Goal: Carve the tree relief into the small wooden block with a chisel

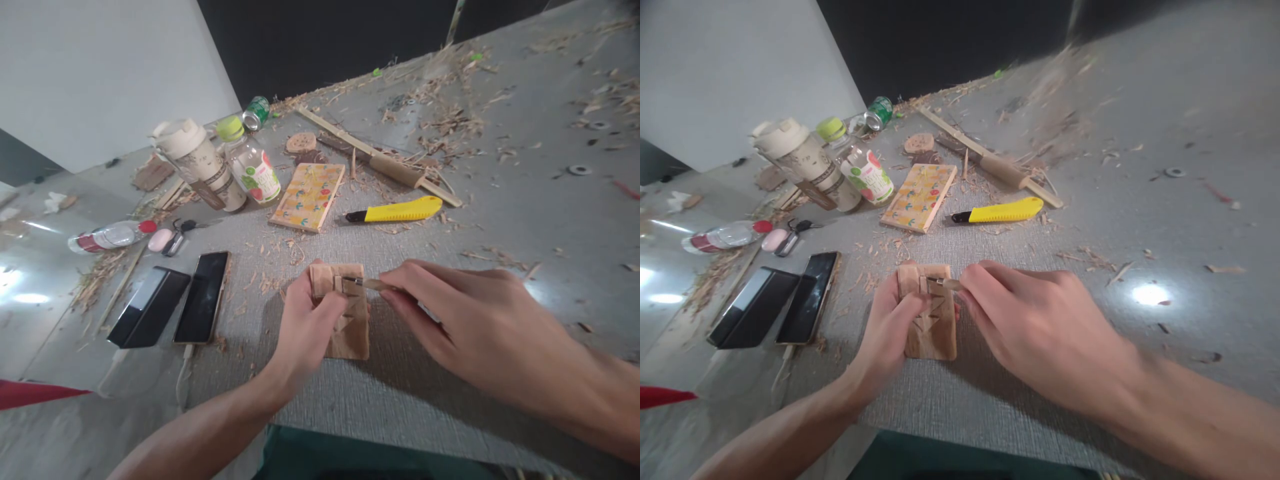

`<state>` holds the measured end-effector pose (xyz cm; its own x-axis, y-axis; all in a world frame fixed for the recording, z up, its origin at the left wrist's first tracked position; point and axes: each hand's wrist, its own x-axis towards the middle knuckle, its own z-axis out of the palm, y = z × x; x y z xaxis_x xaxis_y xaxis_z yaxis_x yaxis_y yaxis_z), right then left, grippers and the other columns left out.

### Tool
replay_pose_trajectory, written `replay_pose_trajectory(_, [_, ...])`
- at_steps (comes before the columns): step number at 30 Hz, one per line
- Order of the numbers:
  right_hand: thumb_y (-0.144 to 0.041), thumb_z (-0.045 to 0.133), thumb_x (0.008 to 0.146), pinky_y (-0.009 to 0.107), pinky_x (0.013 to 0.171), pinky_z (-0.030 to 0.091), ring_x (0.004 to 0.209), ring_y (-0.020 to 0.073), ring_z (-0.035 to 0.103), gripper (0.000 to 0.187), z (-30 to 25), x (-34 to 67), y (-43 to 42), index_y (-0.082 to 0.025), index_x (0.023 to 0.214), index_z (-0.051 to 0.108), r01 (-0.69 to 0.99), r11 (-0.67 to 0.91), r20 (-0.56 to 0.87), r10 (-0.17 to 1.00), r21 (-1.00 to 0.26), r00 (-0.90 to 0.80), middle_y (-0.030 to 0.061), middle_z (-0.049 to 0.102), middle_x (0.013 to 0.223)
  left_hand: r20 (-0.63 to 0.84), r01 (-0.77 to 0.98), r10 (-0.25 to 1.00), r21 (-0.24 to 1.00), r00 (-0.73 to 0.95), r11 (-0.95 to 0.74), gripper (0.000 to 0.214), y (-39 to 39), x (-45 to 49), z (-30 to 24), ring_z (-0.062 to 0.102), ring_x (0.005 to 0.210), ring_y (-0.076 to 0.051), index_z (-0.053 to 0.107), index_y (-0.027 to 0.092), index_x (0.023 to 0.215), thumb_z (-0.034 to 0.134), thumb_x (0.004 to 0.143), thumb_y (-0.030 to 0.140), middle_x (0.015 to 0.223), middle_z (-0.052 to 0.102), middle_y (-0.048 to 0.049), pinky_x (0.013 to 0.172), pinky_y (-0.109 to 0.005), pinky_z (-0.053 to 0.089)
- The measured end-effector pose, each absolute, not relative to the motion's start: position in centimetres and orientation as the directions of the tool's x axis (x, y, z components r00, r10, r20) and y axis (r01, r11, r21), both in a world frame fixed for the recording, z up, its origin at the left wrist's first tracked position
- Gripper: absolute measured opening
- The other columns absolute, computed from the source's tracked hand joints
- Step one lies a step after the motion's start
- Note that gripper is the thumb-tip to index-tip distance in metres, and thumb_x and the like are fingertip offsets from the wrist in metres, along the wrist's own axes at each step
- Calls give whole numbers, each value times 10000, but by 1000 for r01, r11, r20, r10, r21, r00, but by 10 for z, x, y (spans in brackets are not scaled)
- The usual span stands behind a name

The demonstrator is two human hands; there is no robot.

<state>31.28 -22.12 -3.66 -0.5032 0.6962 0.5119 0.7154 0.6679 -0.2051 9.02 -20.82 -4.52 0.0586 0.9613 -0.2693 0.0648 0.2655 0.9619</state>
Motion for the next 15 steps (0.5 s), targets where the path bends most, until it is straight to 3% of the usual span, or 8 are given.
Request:
replay_pose_trajectory(7, [-224, 458, 1233, 359, 505, 375, 532, 156, 644, 235, -35, 312, -220, -200, 1124, 664, 718, 671, 512, 690, -185, -512, -24, 692, 763, -264, 63, 963, 963, 51, 261, 102, -208, 91, -45, 527, 724, -150, 599, 228, 800, 686, 773, 273, 782, 571, 25, 641, -277, 454])
replay_pose_trajectory(15, [-220, 452, 1235, 329, 481, 365, 491, 139, 603, 256, -33, 308, -225, -214, 1073, 650, 705, 648, 492, 732, -288, -471, -39, 666, 716, -218, 46, 975, 975, 42, 216, 200, -213, 93, -47, 495, 699, -145, 470, 255, 777, 669, 762, 255, 757, 509, 40, 632, -280, 437])
